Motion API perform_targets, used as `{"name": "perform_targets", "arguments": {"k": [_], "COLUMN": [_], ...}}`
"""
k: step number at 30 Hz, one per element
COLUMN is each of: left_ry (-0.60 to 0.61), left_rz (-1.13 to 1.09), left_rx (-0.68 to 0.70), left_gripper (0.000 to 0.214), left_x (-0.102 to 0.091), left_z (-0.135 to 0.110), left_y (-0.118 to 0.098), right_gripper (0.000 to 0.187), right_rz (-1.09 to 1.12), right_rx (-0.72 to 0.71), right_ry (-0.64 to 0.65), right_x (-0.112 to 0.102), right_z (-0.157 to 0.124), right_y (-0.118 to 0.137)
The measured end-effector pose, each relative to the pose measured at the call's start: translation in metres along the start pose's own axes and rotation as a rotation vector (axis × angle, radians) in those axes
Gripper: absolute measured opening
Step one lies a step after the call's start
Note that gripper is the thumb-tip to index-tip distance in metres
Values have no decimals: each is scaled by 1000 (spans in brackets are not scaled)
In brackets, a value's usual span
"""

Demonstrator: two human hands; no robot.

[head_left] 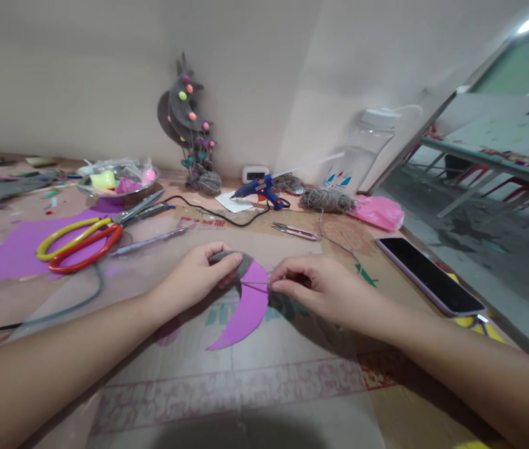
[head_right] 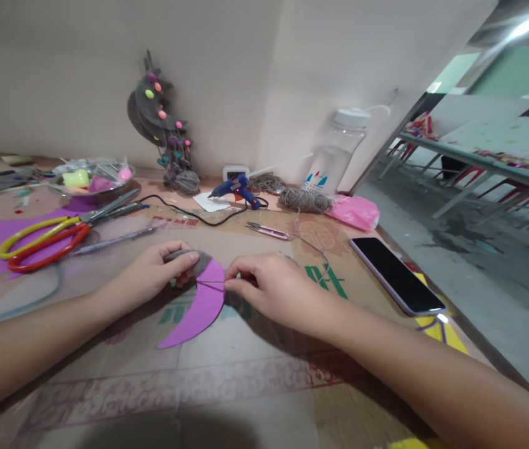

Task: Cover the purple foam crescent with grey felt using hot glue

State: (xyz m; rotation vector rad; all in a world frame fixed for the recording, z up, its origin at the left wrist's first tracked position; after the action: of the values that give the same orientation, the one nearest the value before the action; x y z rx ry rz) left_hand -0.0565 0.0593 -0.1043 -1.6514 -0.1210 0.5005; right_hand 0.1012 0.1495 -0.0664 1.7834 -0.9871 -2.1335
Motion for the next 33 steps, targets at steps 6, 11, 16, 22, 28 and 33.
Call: {"name": "perform_targets", "arguments": {"k": [6,11,16,22,28,33], "left_ry": [30,18,36,61,136,152], "left_rz": [68,64,54,22,-68,-40], "left_rx": [16,-12,-22,-92,-150,-123], "left_gripper": [28,27,25,27,26,28], "left_x": [1,0,1,3,5,6], "left_z": [-4,-3,-3,-3,-5,-5], "left_y": [0,0,0,0,7,14], "right_gripper": [15,14,10,11,12,14], "right_rz": [8,-11,-22,-6,4,42], "right_rx": [-165,-10,4,50,60,72], "right_ry": [-257,-316,-295,-260,-290,-311], "right_x": [-1,-3,0,5,7,7], "right_z": [3,12,14,14,14,14], "right_y": [15,-8,-23,-27,-29,-27]}}
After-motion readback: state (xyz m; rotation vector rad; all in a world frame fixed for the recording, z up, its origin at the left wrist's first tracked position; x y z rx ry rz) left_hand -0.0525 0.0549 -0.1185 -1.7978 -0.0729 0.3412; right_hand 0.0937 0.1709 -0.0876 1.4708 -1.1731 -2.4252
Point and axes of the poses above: each hand's wrist, its own z-axis towards the middle knuckle, its own x-axis out of the palm, y = z × x, the point moved 4 cm from there along z, towards the middle knuckle, and after that the axes turned 4 degrees about -y, right-handed, at the moved point
